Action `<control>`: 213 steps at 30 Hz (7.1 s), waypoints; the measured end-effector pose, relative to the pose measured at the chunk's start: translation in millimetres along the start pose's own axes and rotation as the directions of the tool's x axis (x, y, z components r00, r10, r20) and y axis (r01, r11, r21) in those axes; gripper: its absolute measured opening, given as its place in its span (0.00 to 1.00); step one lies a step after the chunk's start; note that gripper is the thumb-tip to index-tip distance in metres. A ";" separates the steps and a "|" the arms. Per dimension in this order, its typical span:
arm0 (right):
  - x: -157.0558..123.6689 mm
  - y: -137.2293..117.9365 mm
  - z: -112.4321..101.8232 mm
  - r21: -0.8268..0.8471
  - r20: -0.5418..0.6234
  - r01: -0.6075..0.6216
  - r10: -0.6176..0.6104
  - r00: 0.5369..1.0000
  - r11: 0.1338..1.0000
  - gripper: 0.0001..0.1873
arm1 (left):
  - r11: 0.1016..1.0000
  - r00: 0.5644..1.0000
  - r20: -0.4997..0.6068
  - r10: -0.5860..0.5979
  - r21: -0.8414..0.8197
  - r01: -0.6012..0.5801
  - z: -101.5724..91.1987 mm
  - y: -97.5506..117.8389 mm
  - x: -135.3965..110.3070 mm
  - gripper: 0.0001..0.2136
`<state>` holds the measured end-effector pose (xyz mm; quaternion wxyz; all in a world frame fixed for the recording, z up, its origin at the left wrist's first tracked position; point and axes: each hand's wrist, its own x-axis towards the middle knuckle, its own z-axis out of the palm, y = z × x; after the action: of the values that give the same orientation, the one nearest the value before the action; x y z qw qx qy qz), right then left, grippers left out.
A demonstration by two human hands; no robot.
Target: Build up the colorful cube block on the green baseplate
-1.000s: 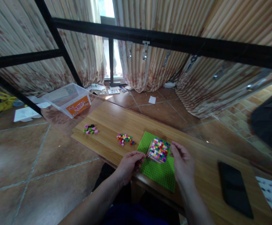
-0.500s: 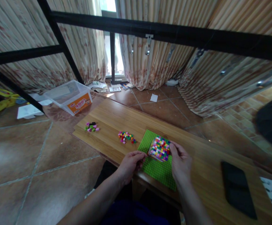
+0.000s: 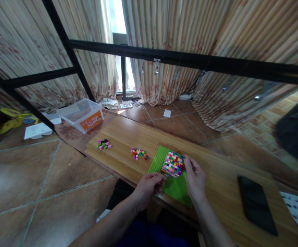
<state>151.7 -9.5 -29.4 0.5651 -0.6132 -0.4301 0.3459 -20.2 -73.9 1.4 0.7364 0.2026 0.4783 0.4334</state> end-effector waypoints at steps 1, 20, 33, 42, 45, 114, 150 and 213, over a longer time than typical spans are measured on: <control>-0.5 -0.6 -2.1 0.022 -0.010 0.000 0.000 1.000 1.000 0.29 | 1.000 1.000 0.002 -0.004 -0.010 0.004 0.3 -0.3 -1.2 0.10; -92.3 -14.1 -33.7 -0.435 0.460 0.601 -0.408 0.788 0.670 0.12 | 0.940 0.962 0.208 -0.177 -0.252 0.228 14.9 -7.4 -11.7 0.15; -65.8 -38.0 -36.5 -0.184 0.146 0.077 -0.050 0.988 0.980 0.17 | 0.975 0.982 0.140 -0.125 -0.166 0.148 9.1 4.5 -9.6 0.11; -61.0 -54.4 -20.0 -0.032 0.123 0.069 -0.064 0.990 0.997 0.18 | 0.998 0.995 0.104 -0.008 -0.061 0.015 8.4 19.9 -7.2 0.14; -62.5 -56.7 -13.1 -0.024 0.149 0.113 -0.109 0.983 0.993 0.18 | 0.999 0.987 0.157 0.039 -0.017 -0.037 15.4 28.2 -7.3 0.16; -21.6 -24.5 11.8 -0.649 0.463 0.744 -0.694 0.552 0.159 0.13 | 0.325 0.813 0.290 0.505 0.809 -0.490 14.6 20.2 29.5 0.20; -88.9 -45.5 -0.3 -0.376 0.511 0.751 -0.555 0.656 0.542 0.11 | 0.852 0.972 0.192 -0.139 -0.477 0.216 -5.7 28.0 -27.5 0.24; -13.9 -34.4 11.8 -0.558 0.411 0.763 -0.691 0.595 0.325 0.13 | 0.654 0.809 0.256 0.530 0.484 -0.581 10.8 18.4 30.9 0.17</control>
<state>130.8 -17.9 2.4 0.3657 -0.4983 -0.7795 -0.1011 -13.8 -36.9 3.1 0.5010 0.5580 0.4609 0.4746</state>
